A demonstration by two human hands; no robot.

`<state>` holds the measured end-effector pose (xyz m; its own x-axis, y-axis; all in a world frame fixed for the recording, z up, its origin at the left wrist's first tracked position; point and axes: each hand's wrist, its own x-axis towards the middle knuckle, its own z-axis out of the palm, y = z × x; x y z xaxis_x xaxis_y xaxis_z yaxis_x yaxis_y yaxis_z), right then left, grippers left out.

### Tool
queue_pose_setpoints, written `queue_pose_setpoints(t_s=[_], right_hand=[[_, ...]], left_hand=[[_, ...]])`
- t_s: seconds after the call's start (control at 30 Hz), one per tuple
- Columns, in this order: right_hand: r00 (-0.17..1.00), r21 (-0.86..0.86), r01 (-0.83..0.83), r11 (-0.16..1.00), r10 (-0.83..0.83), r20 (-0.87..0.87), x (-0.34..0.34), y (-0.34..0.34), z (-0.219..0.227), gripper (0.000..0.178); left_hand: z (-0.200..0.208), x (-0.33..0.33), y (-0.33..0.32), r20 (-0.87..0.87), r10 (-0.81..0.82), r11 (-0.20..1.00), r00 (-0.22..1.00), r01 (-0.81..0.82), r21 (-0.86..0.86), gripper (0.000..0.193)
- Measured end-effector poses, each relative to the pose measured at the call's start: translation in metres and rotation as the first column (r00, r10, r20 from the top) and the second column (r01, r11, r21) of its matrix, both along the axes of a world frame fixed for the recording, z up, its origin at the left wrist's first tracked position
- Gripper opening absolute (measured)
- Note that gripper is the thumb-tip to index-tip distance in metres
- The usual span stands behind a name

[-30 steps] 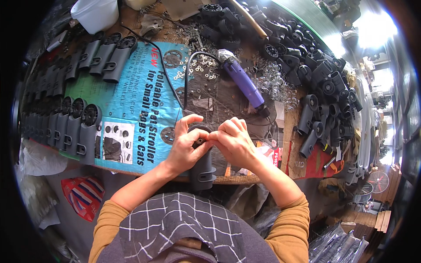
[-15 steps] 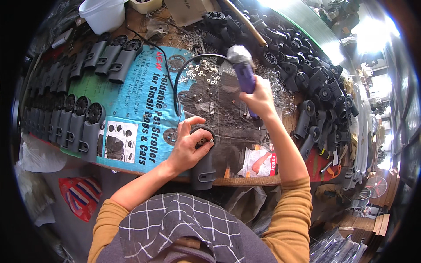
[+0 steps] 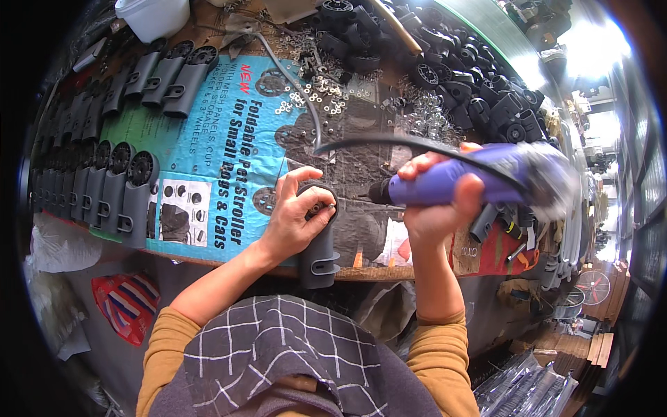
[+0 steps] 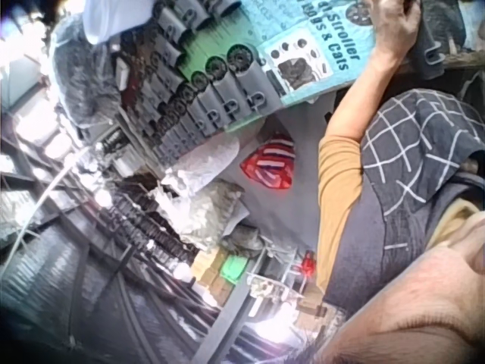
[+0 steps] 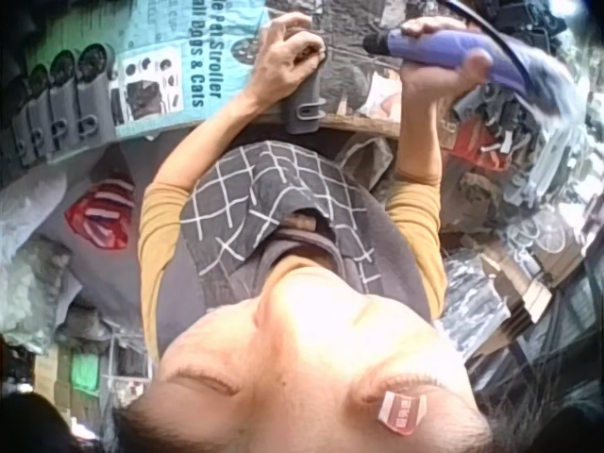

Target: The person assembles small black plastic components on a cluttered workbench. They insert a spring into a cylindrical housing, use a rotary tool to smooth or shape the part, and repeatedly check fitment by hand. The process is repeated for multiple similar parts.

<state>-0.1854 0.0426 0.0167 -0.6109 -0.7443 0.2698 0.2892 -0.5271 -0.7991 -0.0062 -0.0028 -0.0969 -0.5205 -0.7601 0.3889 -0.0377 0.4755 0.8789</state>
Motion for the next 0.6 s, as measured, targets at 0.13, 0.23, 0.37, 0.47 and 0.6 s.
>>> queue_pose_setpoints(t_s=[0.13,0.23,0.37,0.47,0.6], right_hand=[[0.985,-0.023,-0.063,0.998,0.059,-0.16,0.026,0.014,0.017,0.084],[0.984,0.06,-0.095,0.994,0.103,-0.144,0.033,0.014,0.015,0.084],[0.971,0.176,-0.051,0.983,0.09,-0.223,0.033,0.011,0.011,0.085],[0.972,0.097,-0.07,0.993,0.09,-0.215,0.034,0.013,0.011,0.079],[0.975,-0.025,-0.097,0.995,0.09,-0.201,0.037,0.015,0.012,0.074]], left_hand=[[0.0,0.001,0.0,0.013,-0.023,1.0,1.0,0.023,0.008,0.014],[-0.001,0.002,0.0,0.005,-0.035,0.999,0.999,0.035,0.008,0.015],[-0.003,0.001,0.0,0.031,-0.019,1.0,0.999,0.019,-0.021,0.019],[-0.004,0.001,-0.001,-0.022,-0.052,0.998,0.998,0.053,0.044,0.018],[-0.003,0.001,-0.002,0.022,-0.019,0.998,1.0,0.02,-0.058,0.017]])
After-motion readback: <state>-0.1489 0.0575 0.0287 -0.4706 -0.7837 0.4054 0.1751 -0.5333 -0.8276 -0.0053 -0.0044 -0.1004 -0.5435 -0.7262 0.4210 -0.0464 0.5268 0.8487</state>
